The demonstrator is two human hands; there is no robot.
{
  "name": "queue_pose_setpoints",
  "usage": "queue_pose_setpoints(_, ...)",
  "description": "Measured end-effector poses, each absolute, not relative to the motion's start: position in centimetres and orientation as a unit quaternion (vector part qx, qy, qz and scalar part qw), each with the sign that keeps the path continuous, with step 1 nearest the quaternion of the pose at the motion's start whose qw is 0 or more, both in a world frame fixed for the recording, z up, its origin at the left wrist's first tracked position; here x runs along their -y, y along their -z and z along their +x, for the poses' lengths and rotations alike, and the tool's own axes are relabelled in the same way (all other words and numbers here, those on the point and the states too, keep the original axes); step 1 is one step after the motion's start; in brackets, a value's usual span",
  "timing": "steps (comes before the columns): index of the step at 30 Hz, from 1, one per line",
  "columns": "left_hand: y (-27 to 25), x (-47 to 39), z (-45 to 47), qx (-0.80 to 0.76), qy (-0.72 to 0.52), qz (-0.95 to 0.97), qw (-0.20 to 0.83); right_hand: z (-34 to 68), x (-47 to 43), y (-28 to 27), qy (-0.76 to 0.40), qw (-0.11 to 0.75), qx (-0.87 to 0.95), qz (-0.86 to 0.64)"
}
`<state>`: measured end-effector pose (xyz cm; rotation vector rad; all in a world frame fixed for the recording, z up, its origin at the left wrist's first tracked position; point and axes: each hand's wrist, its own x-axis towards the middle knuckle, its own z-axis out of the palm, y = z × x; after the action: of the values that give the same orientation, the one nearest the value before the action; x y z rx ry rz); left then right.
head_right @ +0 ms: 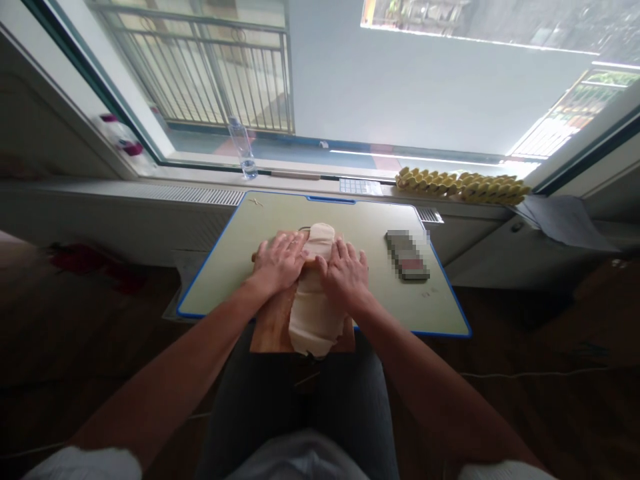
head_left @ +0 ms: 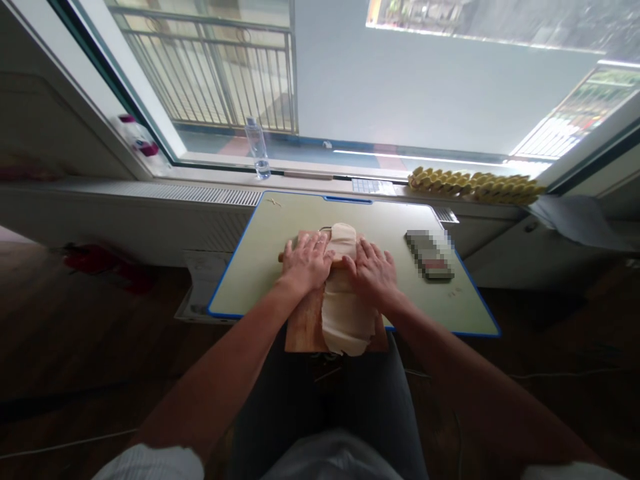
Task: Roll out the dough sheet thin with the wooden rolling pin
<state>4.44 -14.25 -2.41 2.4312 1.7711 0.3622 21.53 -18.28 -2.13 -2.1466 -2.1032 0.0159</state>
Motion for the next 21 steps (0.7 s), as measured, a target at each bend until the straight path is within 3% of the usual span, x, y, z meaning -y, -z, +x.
queue_pose_setpoints(21, 2.5, 25.2, 0.6, -0.524, -0.138, 0.840, 0.029, 20.9, 29.9, 3.6, 0.007, 0.100, 0.751, -0.653)
